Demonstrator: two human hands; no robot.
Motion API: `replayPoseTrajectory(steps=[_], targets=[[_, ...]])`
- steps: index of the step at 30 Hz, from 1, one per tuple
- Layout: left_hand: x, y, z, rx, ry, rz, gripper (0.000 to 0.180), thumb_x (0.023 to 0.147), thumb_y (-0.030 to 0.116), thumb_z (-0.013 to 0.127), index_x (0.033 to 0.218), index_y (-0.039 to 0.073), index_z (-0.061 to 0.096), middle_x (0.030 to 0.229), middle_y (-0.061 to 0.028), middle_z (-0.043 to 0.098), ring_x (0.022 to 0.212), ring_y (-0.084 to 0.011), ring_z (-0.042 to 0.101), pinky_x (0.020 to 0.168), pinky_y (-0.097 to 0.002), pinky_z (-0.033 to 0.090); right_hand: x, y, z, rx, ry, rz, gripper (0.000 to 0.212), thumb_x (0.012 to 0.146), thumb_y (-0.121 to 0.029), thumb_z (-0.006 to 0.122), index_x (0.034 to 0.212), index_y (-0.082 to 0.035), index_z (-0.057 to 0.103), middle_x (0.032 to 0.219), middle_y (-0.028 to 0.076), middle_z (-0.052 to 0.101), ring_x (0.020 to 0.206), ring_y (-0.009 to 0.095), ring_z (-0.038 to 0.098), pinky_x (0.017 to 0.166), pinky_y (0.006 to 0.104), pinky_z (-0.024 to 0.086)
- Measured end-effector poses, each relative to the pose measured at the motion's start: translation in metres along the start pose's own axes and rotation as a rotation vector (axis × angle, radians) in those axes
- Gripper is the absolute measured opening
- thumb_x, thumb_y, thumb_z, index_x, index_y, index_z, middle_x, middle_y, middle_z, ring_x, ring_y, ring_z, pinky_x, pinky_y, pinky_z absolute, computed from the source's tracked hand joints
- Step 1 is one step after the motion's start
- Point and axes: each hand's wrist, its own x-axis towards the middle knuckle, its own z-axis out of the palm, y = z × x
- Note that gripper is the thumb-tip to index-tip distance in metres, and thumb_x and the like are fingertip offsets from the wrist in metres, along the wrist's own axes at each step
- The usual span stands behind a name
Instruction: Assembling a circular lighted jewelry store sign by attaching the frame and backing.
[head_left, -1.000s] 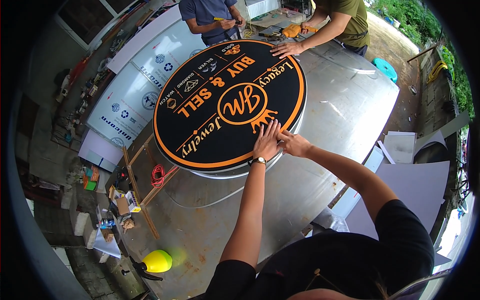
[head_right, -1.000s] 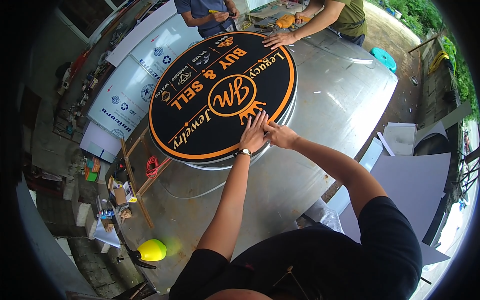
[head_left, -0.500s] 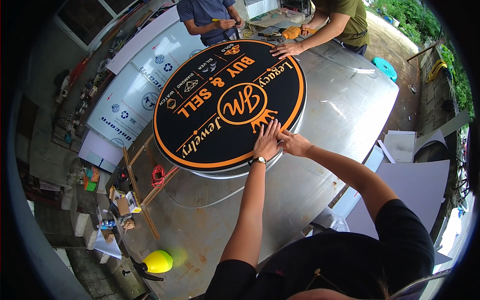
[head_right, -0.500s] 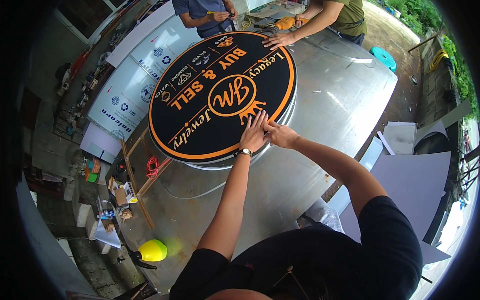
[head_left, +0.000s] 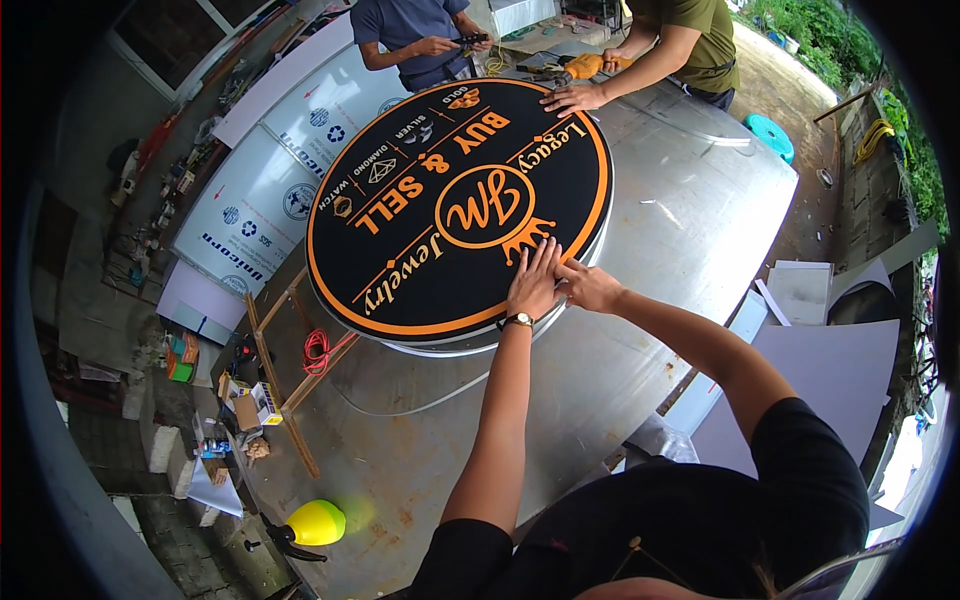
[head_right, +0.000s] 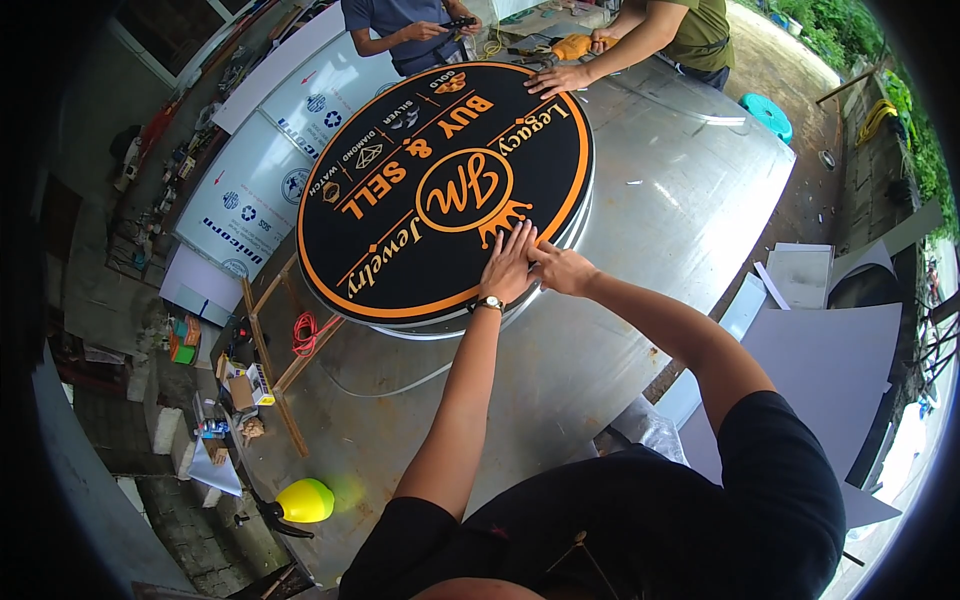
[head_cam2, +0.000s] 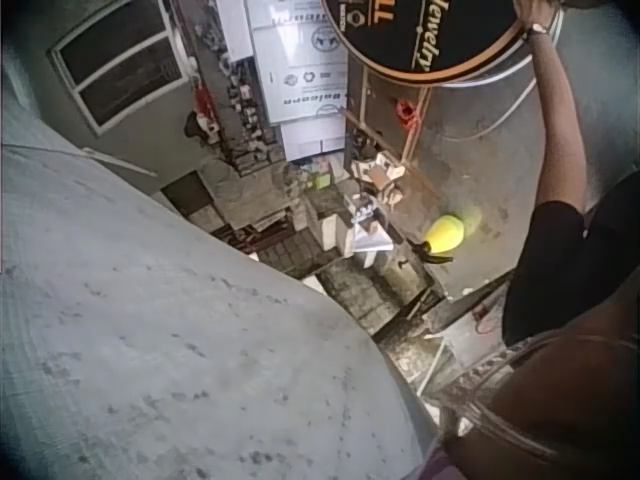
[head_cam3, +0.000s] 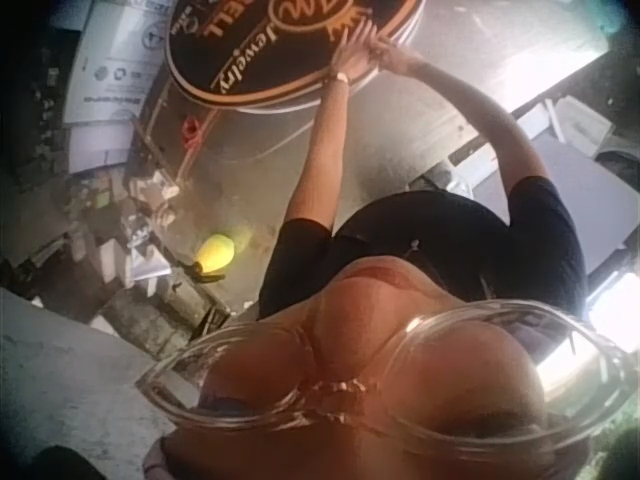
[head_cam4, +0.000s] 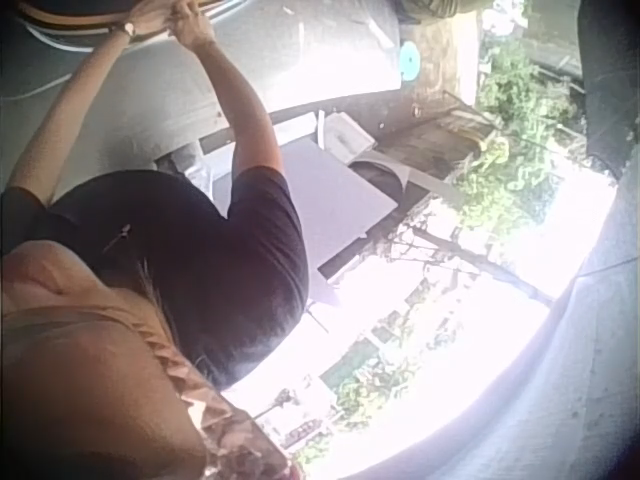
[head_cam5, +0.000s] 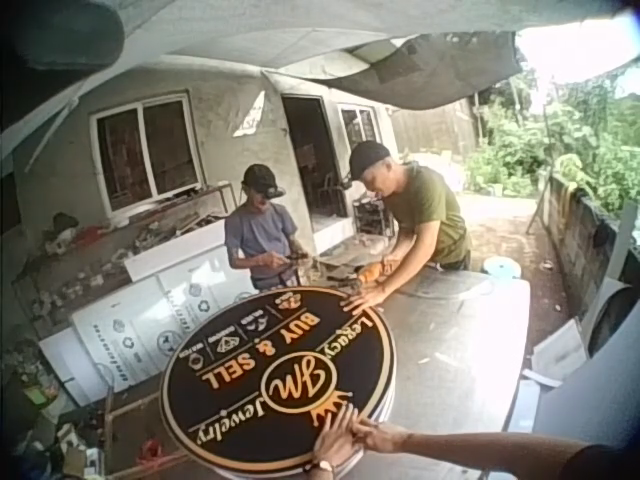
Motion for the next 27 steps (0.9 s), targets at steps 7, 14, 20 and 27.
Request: replayPoseTrajectory(steps=[7, 14, 20, 27], targets=[[0.0003, -0.0001, 0.0006, 0.023, -0.012, -0.012, 0.083, 0.090, 0.041, 0.059, 0.153, 0.008, 0.015, 0.161, -0.0075, 0.015, 0.149, -0.0211, 0.013, 0.122, -0.0467, 0.011, 0.0002, -0.0020, -0.0025, -0.006, -0.006, -0.004, 0.028, 0.076, -0.025, 0.075, 0.102, -0.016, 0.074, 0.120, 0.004, 0.048, 0.115, 0.023, 0.047, 0.091, 0.0319, 0.055], [0.0003, 0.0006, -0.0002, 0.020, -0.023, -0.019, 0.082, 0.091, 0.041, 0.058, 0.153, 0.009, 0.015, 0.161, -0.0070, 0.014, 0.149, -0.0211, 0.013, 0.122, -0.0458, 0.011, -0.0002, -0.0012, -0.0019, 0.006, 0.002, -0.002, 0.028, 0.077, -0.024, 0.074, 0.104, -0.017, 0.073, 0.121, 0.004, 0.048, 0.116, 0.024, 0.047, 0.090, 0.0327, 0.055], [0.0011, 0.0019, -0.0017, 0.031, -0.031, -0.019, 0.082, 0.091, 0.041, 0.058, 0.154, 0.009, 0.015, 0.161, -0.0067, 0.014, 0.149, -0.0210, 0.013, 0.122, -0.0456, 0.011, -0.0011, 0.0011, 0.0006, 0.011, 0.002, 0.001, 0.027, 0.077, -0.023, 0.074, 0.104, -0.017, 0.073, 0.120, 0.004, 0.048, 0.116, 0.024, 0.047, 0.090, 0.0328, 0.055], [0.0009, 0.0015, -0.0024, 0.018, -0.040, -0.022, 0.085, 0.089, 0.039, 0.062, 0.154, 0.009, 0.014, 0.161, -0.0068, 0.014, 0.148, -0.0214, 0.014, 0.122, -0.0458, 0.012, 0.0002, 0.0020, 0.0033, 0.000, 0.005, -0.002, 0.026, 0.077, -0.024, 0.074, 0.103, -0.017, 0.073, 0.120, 0.004, 0.048, 0.116, 0.023, 0.048, 0.090, 0.0327, 0.055]])
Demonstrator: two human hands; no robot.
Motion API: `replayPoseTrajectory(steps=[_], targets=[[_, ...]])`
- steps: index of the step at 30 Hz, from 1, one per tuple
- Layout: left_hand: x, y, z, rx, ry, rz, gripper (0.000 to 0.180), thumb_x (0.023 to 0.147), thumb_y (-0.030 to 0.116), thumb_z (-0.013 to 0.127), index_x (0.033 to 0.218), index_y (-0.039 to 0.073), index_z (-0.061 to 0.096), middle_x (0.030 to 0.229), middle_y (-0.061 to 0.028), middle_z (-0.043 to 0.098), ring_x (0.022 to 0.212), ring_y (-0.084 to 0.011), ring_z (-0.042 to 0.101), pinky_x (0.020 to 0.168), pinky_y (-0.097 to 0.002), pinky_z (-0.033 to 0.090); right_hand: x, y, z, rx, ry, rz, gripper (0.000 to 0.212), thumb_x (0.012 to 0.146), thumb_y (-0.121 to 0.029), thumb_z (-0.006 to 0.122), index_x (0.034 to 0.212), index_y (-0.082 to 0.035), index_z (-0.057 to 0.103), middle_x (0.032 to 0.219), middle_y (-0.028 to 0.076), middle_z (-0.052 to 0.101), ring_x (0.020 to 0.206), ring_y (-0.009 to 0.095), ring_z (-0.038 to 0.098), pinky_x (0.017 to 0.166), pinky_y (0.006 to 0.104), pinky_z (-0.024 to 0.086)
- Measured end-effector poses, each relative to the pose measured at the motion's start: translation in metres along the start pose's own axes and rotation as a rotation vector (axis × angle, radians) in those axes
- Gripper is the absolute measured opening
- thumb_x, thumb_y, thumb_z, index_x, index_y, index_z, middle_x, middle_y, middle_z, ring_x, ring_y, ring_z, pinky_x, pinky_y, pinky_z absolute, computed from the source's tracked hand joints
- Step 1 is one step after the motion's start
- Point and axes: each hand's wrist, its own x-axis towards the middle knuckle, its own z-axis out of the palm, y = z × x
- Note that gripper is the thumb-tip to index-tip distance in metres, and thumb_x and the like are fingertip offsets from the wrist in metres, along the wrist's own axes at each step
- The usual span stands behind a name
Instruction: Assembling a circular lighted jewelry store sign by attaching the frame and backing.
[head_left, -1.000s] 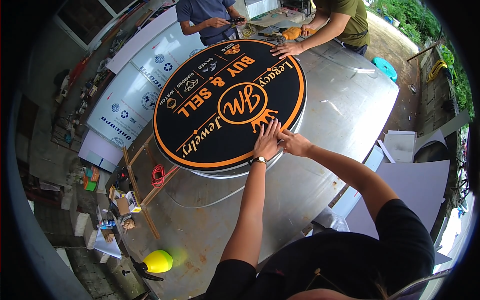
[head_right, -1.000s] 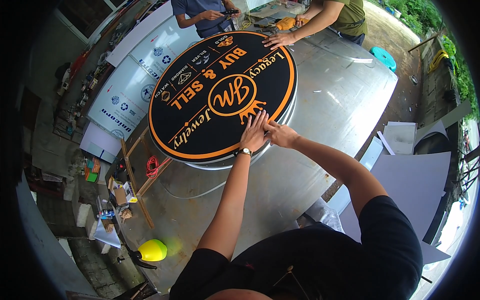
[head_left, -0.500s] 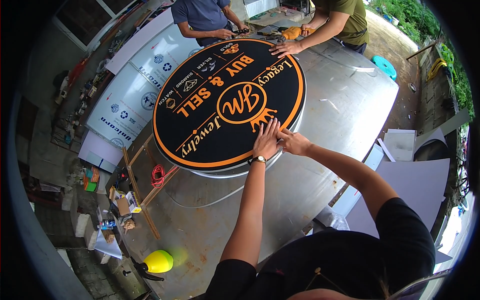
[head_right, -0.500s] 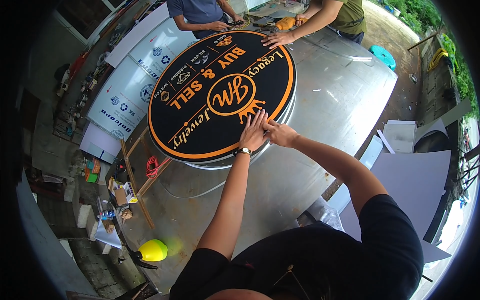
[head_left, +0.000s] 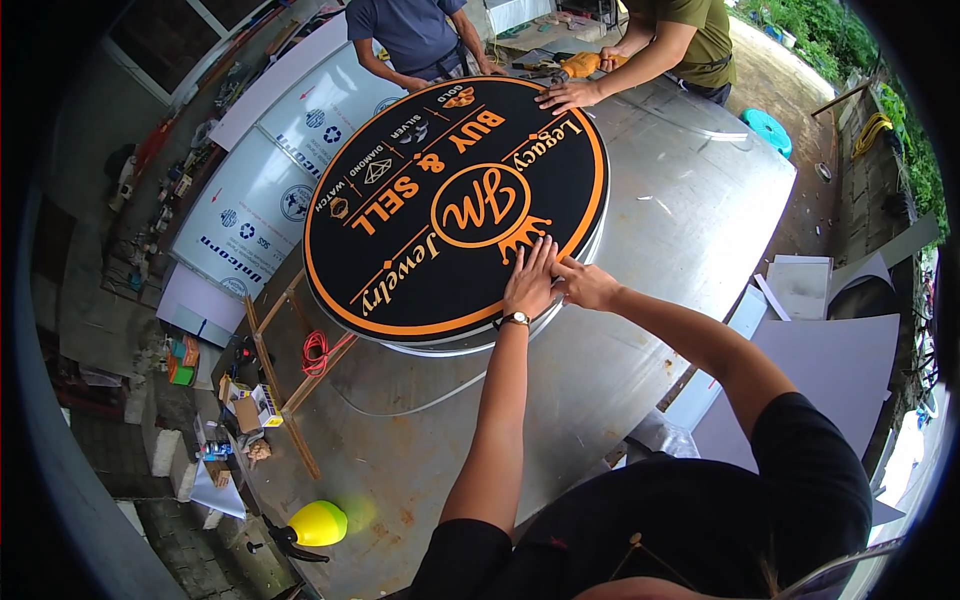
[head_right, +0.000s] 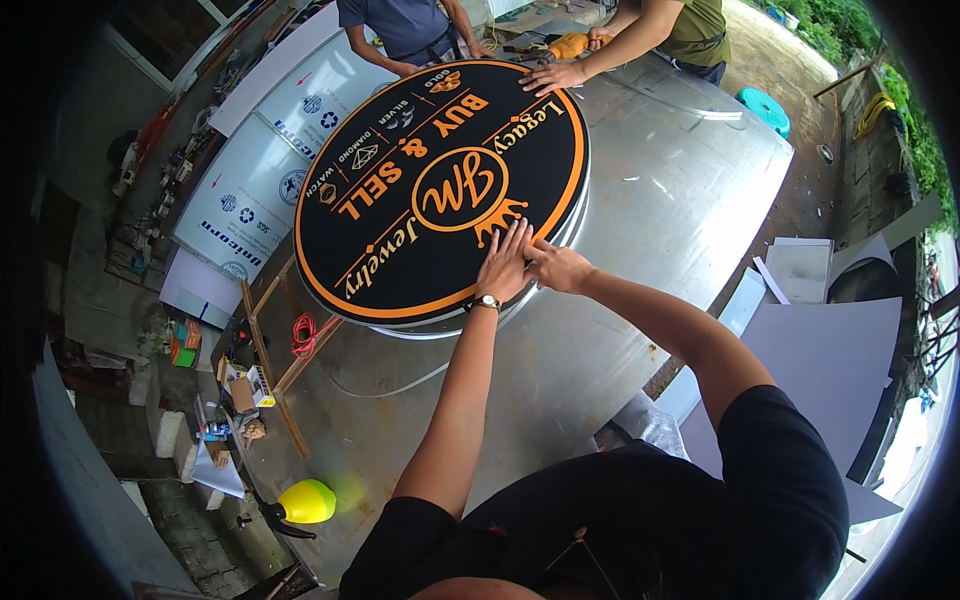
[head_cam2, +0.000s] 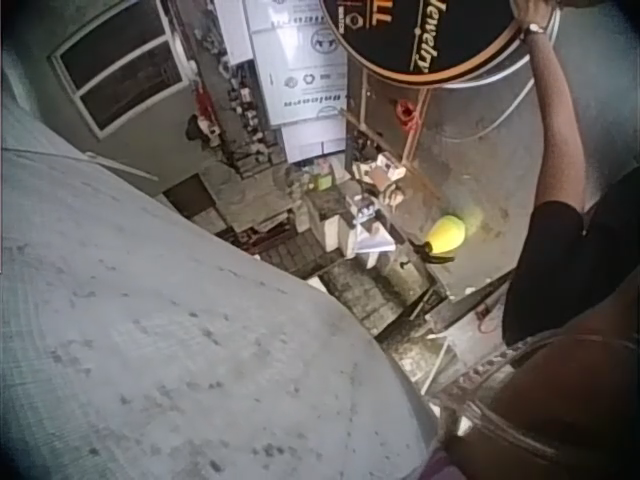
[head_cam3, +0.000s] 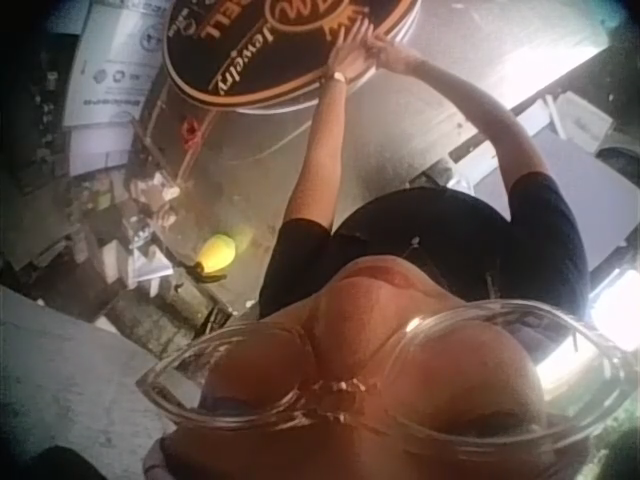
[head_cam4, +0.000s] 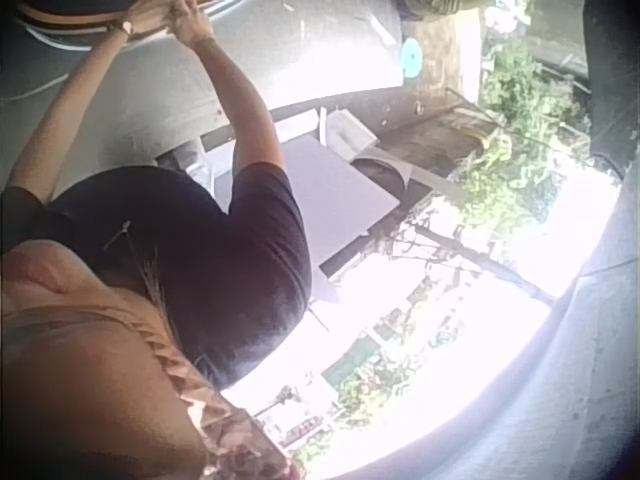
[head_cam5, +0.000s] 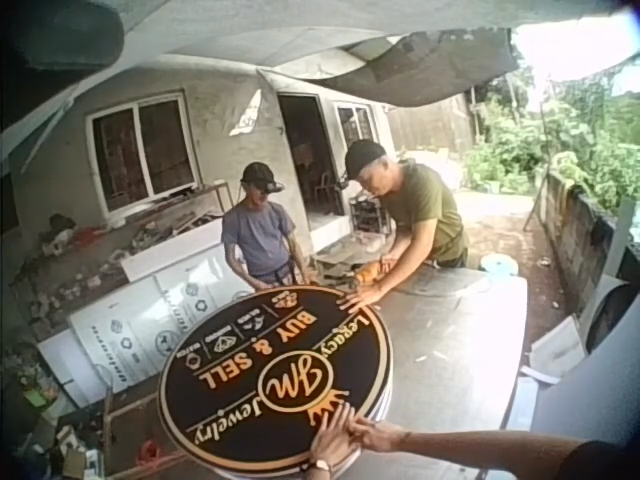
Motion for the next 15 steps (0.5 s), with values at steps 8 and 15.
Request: replayPoseTrajectory(steps=[8, 15], targets=[[-0.0022, -0.0010, 0.0005, -0.006, 0.020, 0.007, 0.085, 0.089, 0.038, 0.062, 0.153, 0.008, 0.015, 0.161, -0.0078, 0.014, 0.148, -0.0221, 0.015, 0.122, -0.0470, 0.013, 0.0008, -0.0031, -0.0021, -0.004, 0.007, 0.005, 0.028, 0.077, -0.029, 0.074, 0.103, -0.018, 0.073, 0.120, 0.004, 0.048, 0.116, 0.023, 0.049, 0.090, 0.0326, 0.055], [0.0000, 0.0003, 0.0002, 0.000, 0.026, 0.012, 0.085, 0.089, 0.039, 0.062, 0.153, 0.007, 0.016, 0.161, -0.0078, 0.016, 0.148, -0.0216, 0.014, 0.122, -0.0466, 0.013, -0.0001, 0.0001, -0.0003, -0.001, 0.018, -0.005, 0.027, 0.077, -0.028, 0.074, 0.100, -0.015, 0.074, 0.118, 0.004, 0.048, 0.115, 0.023, 0.049, 0.088, 0.0326, 0.056]])
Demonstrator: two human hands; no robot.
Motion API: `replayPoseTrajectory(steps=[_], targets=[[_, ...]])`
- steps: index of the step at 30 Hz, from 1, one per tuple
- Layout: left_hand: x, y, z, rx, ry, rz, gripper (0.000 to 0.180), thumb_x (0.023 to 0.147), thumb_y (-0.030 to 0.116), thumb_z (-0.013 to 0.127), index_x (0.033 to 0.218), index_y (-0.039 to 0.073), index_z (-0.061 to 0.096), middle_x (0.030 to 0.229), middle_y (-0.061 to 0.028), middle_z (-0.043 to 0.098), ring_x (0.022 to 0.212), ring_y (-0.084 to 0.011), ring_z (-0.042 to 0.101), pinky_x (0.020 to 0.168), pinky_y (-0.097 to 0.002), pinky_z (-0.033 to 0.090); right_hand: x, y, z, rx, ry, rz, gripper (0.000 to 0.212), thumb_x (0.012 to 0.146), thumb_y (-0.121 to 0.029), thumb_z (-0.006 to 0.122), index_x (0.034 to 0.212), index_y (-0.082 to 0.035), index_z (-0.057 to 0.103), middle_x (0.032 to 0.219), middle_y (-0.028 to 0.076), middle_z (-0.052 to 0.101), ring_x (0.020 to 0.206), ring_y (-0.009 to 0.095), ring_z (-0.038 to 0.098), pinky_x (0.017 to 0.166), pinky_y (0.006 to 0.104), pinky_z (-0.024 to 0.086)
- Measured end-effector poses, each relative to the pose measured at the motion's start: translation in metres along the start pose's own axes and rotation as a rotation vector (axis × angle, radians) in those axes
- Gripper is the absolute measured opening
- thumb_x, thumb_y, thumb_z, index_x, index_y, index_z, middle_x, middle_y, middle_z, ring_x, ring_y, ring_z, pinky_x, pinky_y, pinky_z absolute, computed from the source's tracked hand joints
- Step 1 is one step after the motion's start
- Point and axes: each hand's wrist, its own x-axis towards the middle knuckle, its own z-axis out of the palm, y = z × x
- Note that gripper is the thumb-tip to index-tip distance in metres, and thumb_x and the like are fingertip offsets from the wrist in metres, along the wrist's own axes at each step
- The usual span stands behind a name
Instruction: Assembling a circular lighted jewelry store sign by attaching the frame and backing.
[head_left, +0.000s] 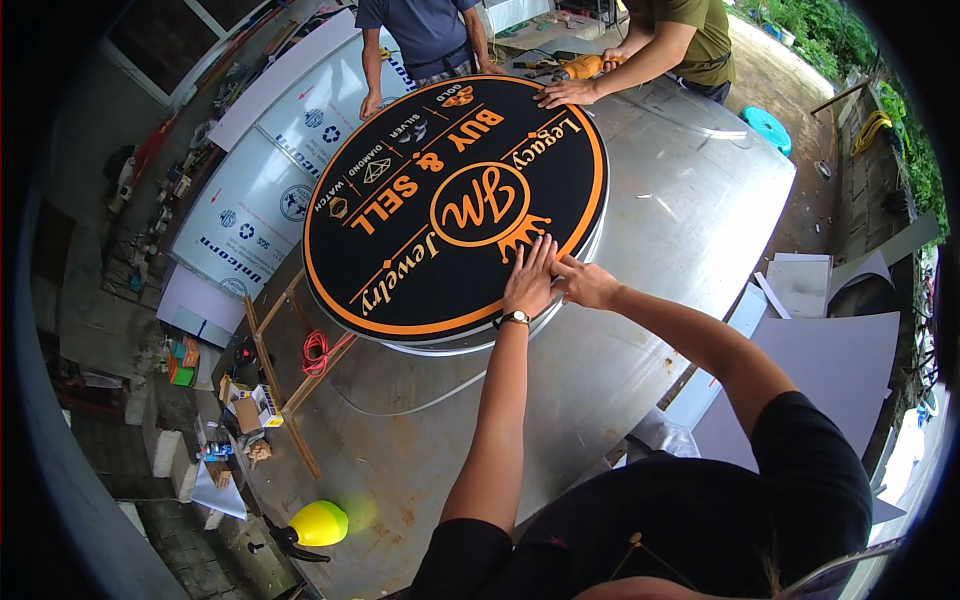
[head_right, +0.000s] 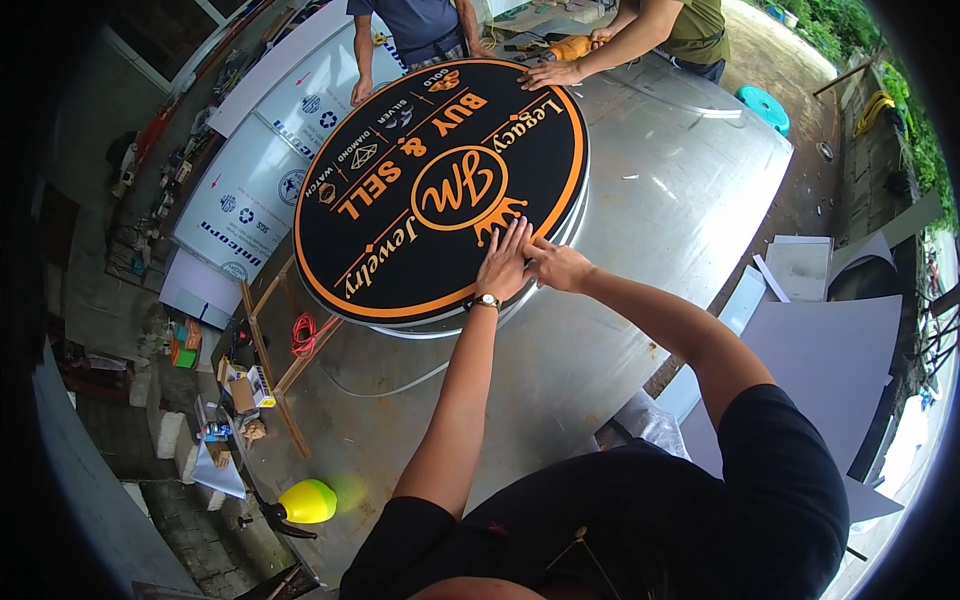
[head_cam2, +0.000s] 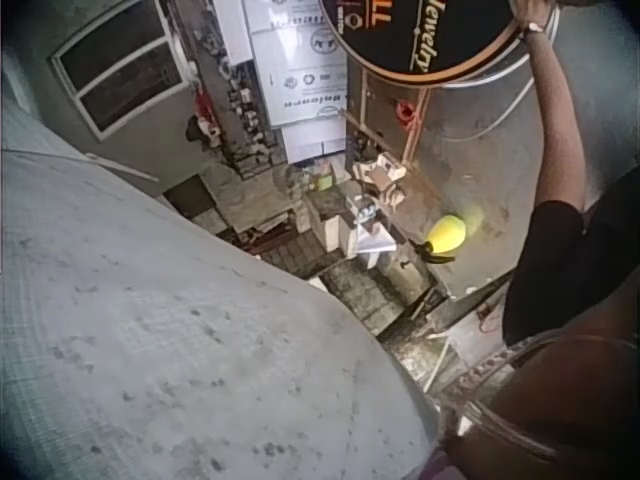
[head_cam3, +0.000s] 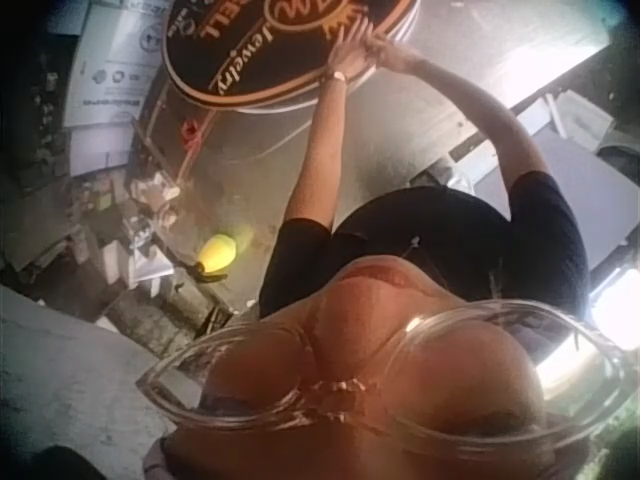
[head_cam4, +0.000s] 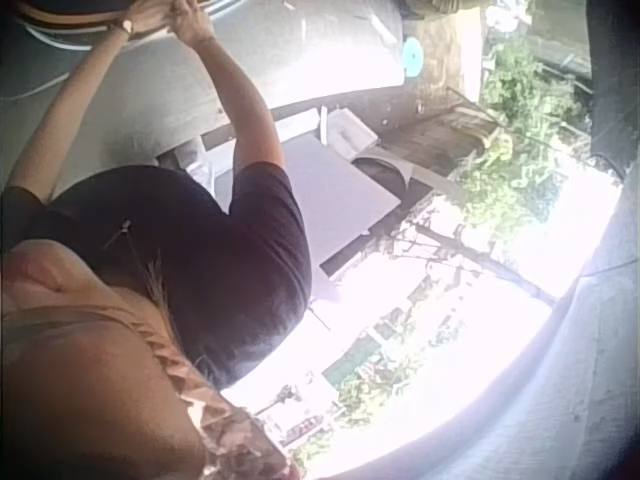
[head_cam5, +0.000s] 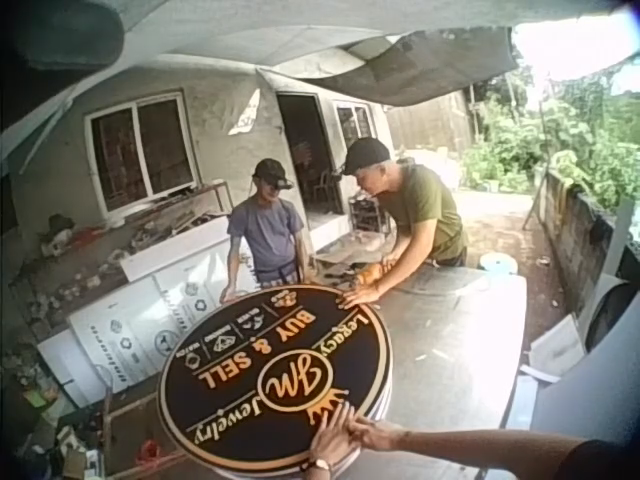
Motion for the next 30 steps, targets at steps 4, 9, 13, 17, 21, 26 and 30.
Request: replayPoseTrajectory(steps=[4, 9, 13, 17, 21, 26, 30], targets=[[-0.0006, -0.0009, 0.0014, -0.004, 0.003, -0.002, 0.085, 0.089, 0.039, 0.062, 0.153, 0.007, 0.016, 0.161, -0.0080, 0.015, 0.148, -0.0223, 0.015, 0.122, -0.0468, 0.013, 0.0003, -0.0030, -0.0033, 0.011, 0.000, 0.004, 0.027, 0.077, -0.028, 0.074, 0.099, -0.013, 0.073, 0.118, 0.004, 0.048, 0.115, 0.023, 0.049, 0.088, 0.0325, 0.057], [-0.0003, -0.0018, 0.0026, -0.002, 0.015, 0.005, 0.088, 0.087, 0.039, 0.065, 0.153, 0.007, 0.017, 0.161, -0.0085, 0.015, 0.148, -0.0219, 0.014, 0.122, -0.0465, 0.013, -0.0003, -0.0053, -0.0067, 0.011, 0.010, 0.012, 0.026, 0.076, -0.028, 0.075, 0.098, -0.013, 0.073, 0.117, 0.004, 0.049, 0.116, 0.023, 0.048, 0.088, 0.0320, 0.057], [0.0007, -0.0005, 0.0011, 0.016, -0.010, 0.002, 0.084, 0.089, 0.039, 0.061, 0.153, 0.007, 0.017, 0.161, -0.0079, 0.015, 0.149, -0.0217, 0.013, 0.122, -0.0469, 0.012, -0.0006, -0.0030, -0.0050, 0.009, 0.029, -0.012, 0.027, 0.075, -0.027, 0.076, 0.098, -0.014, 0.073, 0.117, 0.004, 0.049, 0.116, 0.023, 0.048, 0.088, 0.0317, 0.057], [-0.0005, -0.0013, 0.0007, 0.024, -0.009, 0.000, 0.084, 0.090, 0.039, 0.061, 0.153, 0.007, 0.017, 0.161, -0.0077, 0.015, 0.149, -0.0216, 0.014, 0.122, -0.0468, 0.012, 0.0003, -0.0045, -0.0054, 0.013, 0.022, -0.005, 0.027, 0.075, -0.027, 0.076, 0.099, -0.014, 0.073, 0.117, 0.004, 0.049, 0.116, 0.023, 0.048, 0.088, 0.0316, 0.057], [-0.0001, -0.0002, 0.0004, 0.011, -0.010, -0.007, 0.084, 0.090, 0.040, 0.061, 0.153, 0.009, 0.016, 0.161, -0.0069, 0.015, 0.149, -0.0210, 0.014, 0.122, -0.0461, 0.013, 0.0001, -0.0041, -0.0057, 0.003, 0.001, 0.006, 0.027, 0.076, -0.027, 0.076, 0.099, -0.014, 0.073, 0.118, 0.005, 0.049, 0.116, 0.023, 0.048, 0.089, 0.0317, 0.057], [-0.0001, 0.0000, 0.0000, 0.010, -0.004, -0.009, 0.084, 0.090, 0.041, 0.061, 0.154, 0.010, 0.016, 0.161, -0.0062, 0.015, 0.149, -0.0202, 0.013, 0.122, -0.0450, 0.013, 0.0006, -0.0041, -0.0058, -0.004, -0.022, 0.020, 0.026, 0.077, -0.027, 0.075, 0.099, -0.014, 0.073, 0.119, 0.005, 0.049, 0.116, 0.023, 0.048, 0.090, 0.0321, 0.056], [-0.0012, -0.0012, 0.0011, 0.004, 0.007, -0.007, 0.084, 0.089, 0.039, 0.062, 0.153, 0.009, 0.017, 0.161, -0.0063, 0.016, 0.149, -0.0203, 0.014, 0.122, -0.0449, 0.013, -0.0001, -0.0076, -0.0100, 0.007, -0.002, 0.008, 0.025, 0.077, -0.026, 0.074, 0.099, -0.014, 0.073, 0.119, 0.005, 0.049, 0.116, 0.023, 0.048, 0.089, 0.0322, 0.056]])
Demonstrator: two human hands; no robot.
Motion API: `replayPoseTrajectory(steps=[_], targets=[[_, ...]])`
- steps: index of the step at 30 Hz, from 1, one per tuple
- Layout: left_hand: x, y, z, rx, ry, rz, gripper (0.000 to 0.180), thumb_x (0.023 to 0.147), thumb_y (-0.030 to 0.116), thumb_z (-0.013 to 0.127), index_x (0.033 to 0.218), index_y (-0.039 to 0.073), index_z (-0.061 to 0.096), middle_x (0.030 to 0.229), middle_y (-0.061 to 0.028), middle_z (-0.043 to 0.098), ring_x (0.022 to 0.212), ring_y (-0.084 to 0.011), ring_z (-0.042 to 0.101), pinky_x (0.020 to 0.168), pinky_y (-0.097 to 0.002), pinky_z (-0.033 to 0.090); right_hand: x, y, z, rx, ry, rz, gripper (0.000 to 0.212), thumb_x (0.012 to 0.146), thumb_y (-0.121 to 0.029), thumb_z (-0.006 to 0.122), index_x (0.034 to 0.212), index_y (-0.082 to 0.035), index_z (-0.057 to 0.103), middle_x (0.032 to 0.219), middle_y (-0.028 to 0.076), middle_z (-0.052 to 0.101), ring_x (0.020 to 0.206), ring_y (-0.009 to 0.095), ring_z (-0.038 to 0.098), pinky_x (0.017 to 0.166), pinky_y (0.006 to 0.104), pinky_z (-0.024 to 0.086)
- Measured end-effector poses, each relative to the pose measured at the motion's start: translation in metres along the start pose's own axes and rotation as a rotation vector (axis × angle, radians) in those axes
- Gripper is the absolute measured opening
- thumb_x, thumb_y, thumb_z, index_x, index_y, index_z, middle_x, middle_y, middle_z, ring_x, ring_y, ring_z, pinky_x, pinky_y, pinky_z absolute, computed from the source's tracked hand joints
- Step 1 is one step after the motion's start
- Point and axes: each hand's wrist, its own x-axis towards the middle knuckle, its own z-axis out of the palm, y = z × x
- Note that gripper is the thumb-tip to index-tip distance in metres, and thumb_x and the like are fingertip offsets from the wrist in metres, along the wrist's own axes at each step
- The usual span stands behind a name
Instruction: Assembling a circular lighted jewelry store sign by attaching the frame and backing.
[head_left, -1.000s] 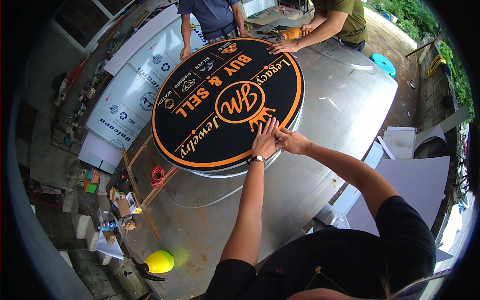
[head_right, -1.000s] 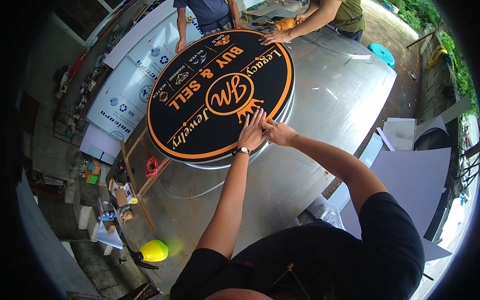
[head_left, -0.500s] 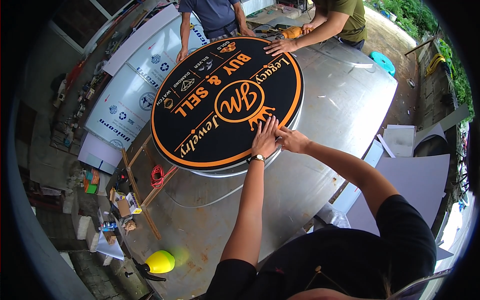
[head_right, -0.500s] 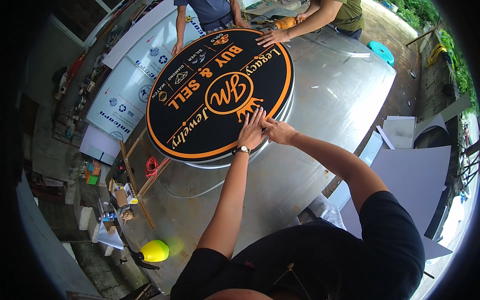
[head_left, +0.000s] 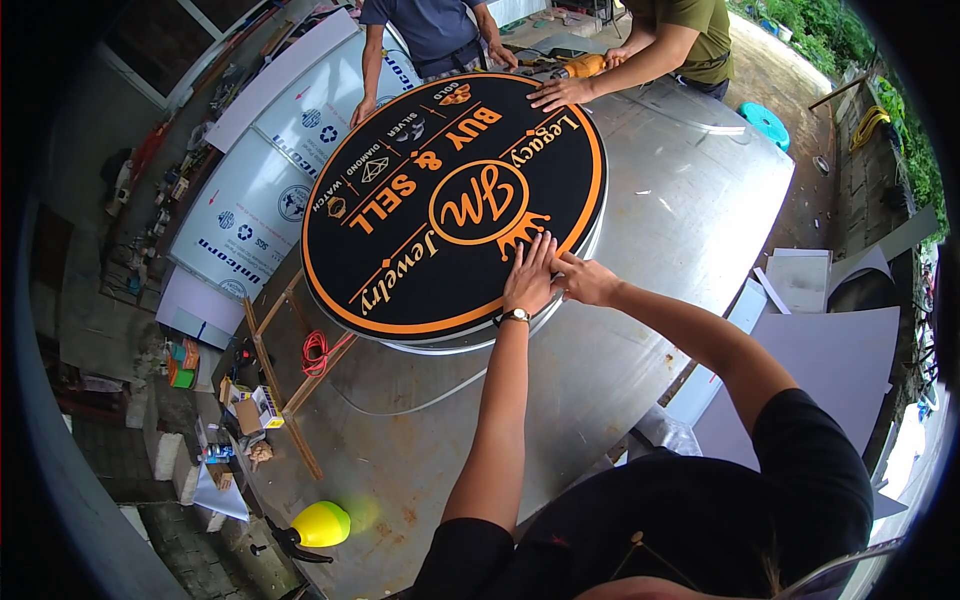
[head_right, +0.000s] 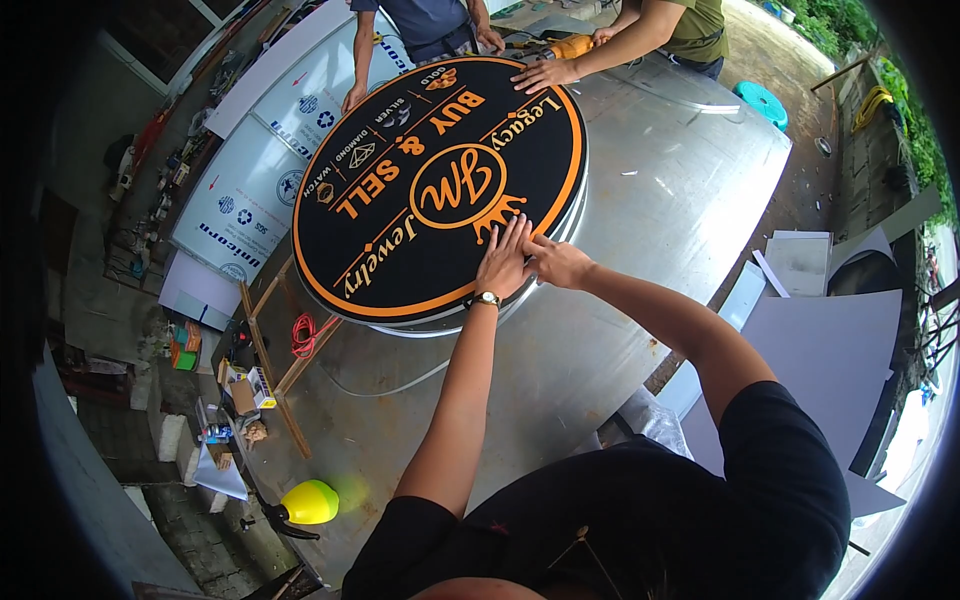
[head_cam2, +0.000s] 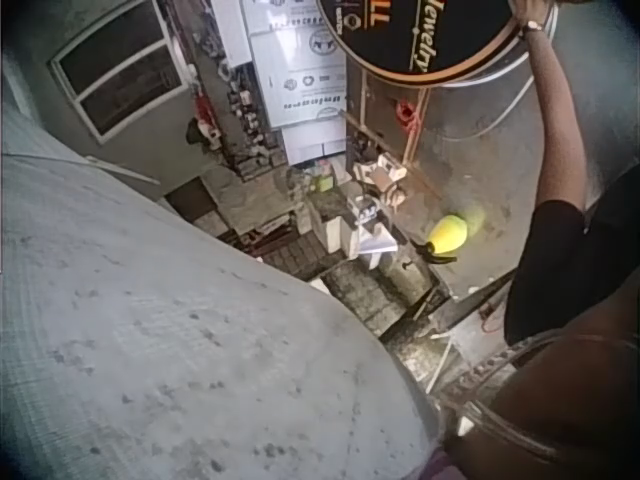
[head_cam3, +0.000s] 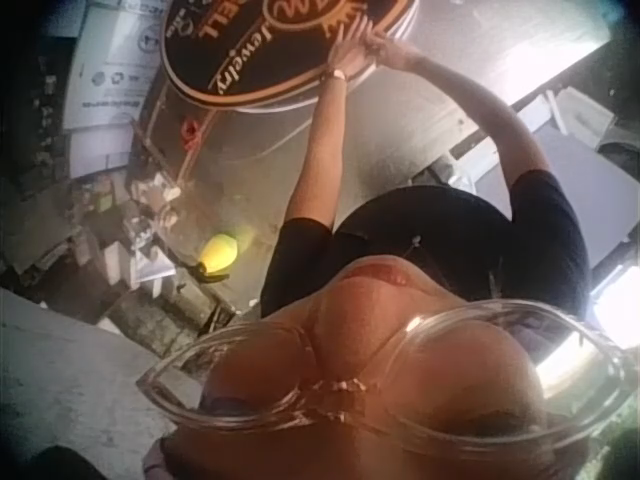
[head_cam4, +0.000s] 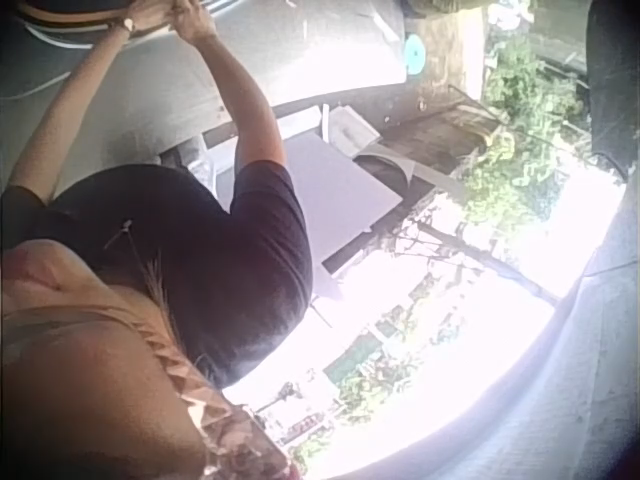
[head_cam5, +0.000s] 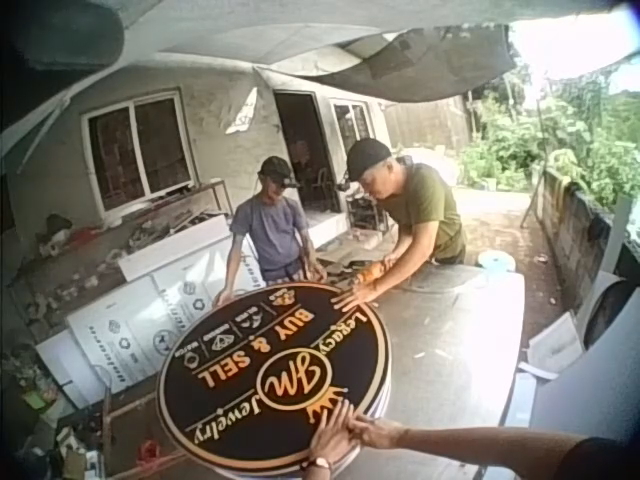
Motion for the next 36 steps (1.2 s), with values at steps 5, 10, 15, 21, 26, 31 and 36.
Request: replayPoseTrajectory(steps=[5, 10, 15, 21, 26, 31, 36], targets=[[0.0017, 0.0015, -0.0002, -0.010, 0.008, 0.006, 0.084, 0.089, 0.038, 0.062, 0.153, 0.008, 0.018, 0.161, -0.0067, 0.017, 0.148, -0.0204, 0.014, 0.122, -0.0450, 0.013, -0.0017, 0.0019, -0.0006, -0.008, 0.009, -0.007, 0.025, 0.077, -0.026, 0.074, 0.099, -0.013, 0.073, 0.119, 0.005, 0.049, 0.116, 0.023, 0.048, 0.087, 0.0320, 0.057], [0.0015, -0.0008, 0.0028, 0.004, 0.002, 0.004, 0.082, 0.090, 0.040, 0.060, 0.153, 0.008, 0.017, 0.161, -0.0070, 0.016, 0.149, -0.0207, 0.014, 0.122, -0.0454, 0.013, -0.0004, 0.0007, -0.0005, -0.019, 0.003, -0.003, 0.025, 0.077, -0.026, 0.074, 0.098, -0.013, 0.073, 0.119, 0.005, 0.049, 0.116, 0.023, 0.048, 0.087, 0.0319, 0.057], [0.0012, -0.0013, 0.0035, -0.025, 0.028, 0.018, 0.085, 0.088, 0.038, 0.063, 0.152, 0.006, 0.018, 0.161, -0.0090, 0.016, 0.148, -0.0218, 0.015, 0.122, -0.0469, 0.013, -0.0004, 0.0006, 0.0007, -0.006, 0.015, 0.003, 0.026, 0.077, -0.026, 0.074, 0.100, -0.014, 0.073, 0.118, 0.004, 0.049, 0.116, 0.023, 0.048, 0.087, 0.0320, 0.057], [0.0014, 0.0008, 0.0004, -0.010, 0.000, 0.006, 0.084, 0.089, 0.039, 0.062, 0.153, 0.007, 0.017, 0.161, -0.0080, 0.016, 0.148, -0.0213, 0.014, 0.122, -0.0462, 0.013, -0.0007, 0.0008, 0.0001, -0.009, 0.011, -0.002, 0.026, 0.077, -0.025, 0.074, 0.100, -0.014, 0.073, 0.118, 0.004, 0.049, 0.116, 0.023, 0.048, 0.087, 0.0316, 0.057], [0.0007, 0.0003, -0.0007, 0.009, -0.020, -0.008, 0.084, 0.090, 0.040, 0.061, 0.153, 0.008, 0.017, 0.161, -0.0065, 0.015, 0.149, -0.0203, 0.013, 0.122, -0.0449, 0.012, -0.0002, -0.0009, -0.0012, 0.001, 0.014, 0.000, 0.025, 0.077, -0.025, 0.075, 0.099, -0.014, 0.073, 0.118, 0.004, 0.049, 0.115, 0.023, 0.049, 0.087, 0.0317, 0.057], [0.0008, 0.0017, -0.0015, 0.002, -0.016, -0.004, 0.084, 0.089, 0.040, 0.061, 0.153, 0.008, 0.017, 0.161, -0.0063, 0.016, 0.148, -0.0201, 0.014, 0.122, -0.0453, 0.012, -0.0008, 0.0007, -0.0011, -0.019, 0.015, -0.005, 0.026, 0.076, -0.025, 0.075, 0.098, -0.013, 0.073, 0.118, 0.005, 0.050, 0.115, 0.023, 0.049, 0.087, 0.0318, 0.057], [0.0010, 0.0013, -0.0012, 0.020, -0.009, -0.001, 0.084, 0.089, 0.040, 0.061, 0.153, 0.008, 0.017, 0.161, -0.0062, 0.015, 0.148, -0.0200, 0.014, 0.122, -0.0457, 0.012, -0.0001, 0.0008, -0.0009, -0.001, -0.003, 0.003, 0.027, 0.076, -0.025, 0.075, 0.099, -0.012, 0.073, 0.118, 0.005, 0.050, 0.115, 0.024, 0.049, 0.088, 0.0318, 0.057]])
